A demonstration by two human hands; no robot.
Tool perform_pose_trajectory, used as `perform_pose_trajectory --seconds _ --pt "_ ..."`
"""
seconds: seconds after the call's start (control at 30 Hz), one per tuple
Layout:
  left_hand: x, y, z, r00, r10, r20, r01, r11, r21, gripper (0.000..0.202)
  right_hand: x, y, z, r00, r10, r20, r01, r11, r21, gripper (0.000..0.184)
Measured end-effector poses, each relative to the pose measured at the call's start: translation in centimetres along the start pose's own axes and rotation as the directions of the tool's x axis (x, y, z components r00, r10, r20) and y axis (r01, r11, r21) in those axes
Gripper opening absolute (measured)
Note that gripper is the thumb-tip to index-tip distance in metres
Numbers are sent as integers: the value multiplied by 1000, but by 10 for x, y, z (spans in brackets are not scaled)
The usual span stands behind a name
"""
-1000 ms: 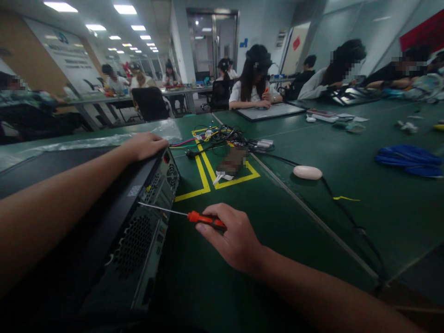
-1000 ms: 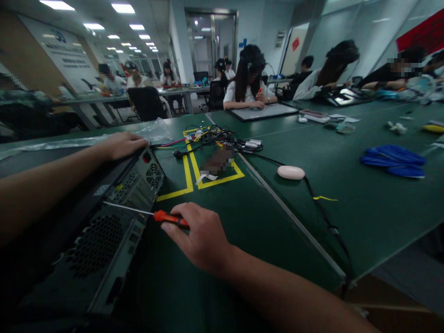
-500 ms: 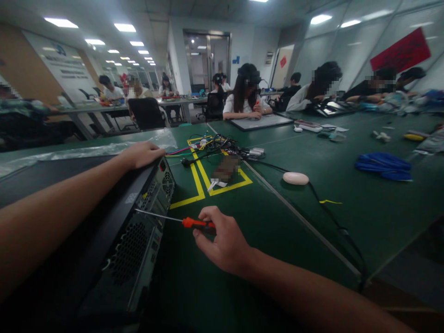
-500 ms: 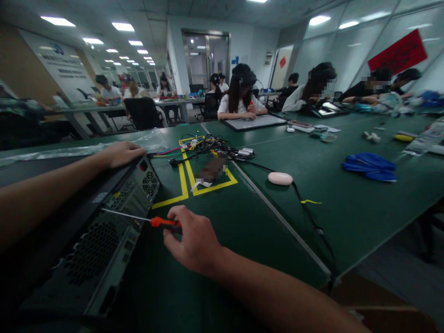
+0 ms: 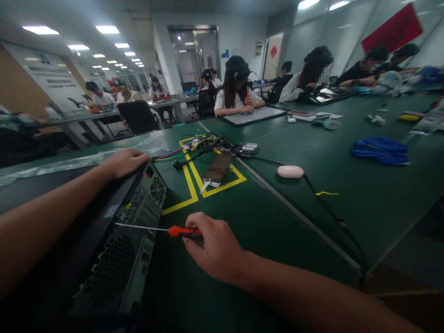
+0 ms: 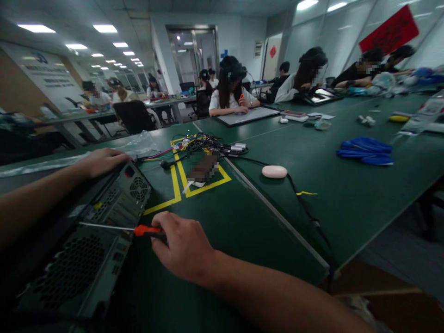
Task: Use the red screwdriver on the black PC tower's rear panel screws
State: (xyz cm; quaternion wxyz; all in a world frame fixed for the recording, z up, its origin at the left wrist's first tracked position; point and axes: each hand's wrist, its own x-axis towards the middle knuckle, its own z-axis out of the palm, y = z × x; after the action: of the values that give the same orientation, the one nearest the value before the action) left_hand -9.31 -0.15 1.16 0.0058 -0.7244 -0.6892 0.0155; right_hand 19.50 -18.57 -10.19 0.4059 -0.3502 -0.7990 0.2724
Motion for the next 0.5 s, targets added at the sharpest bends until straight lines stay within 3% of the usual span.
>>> perform_pose_trajectory --seconds 0.5 --pt "-1 1 0 1000 0 -13 0 999 -40 62 -1 0 -1 1000 -10 0 10 1000 21 13"
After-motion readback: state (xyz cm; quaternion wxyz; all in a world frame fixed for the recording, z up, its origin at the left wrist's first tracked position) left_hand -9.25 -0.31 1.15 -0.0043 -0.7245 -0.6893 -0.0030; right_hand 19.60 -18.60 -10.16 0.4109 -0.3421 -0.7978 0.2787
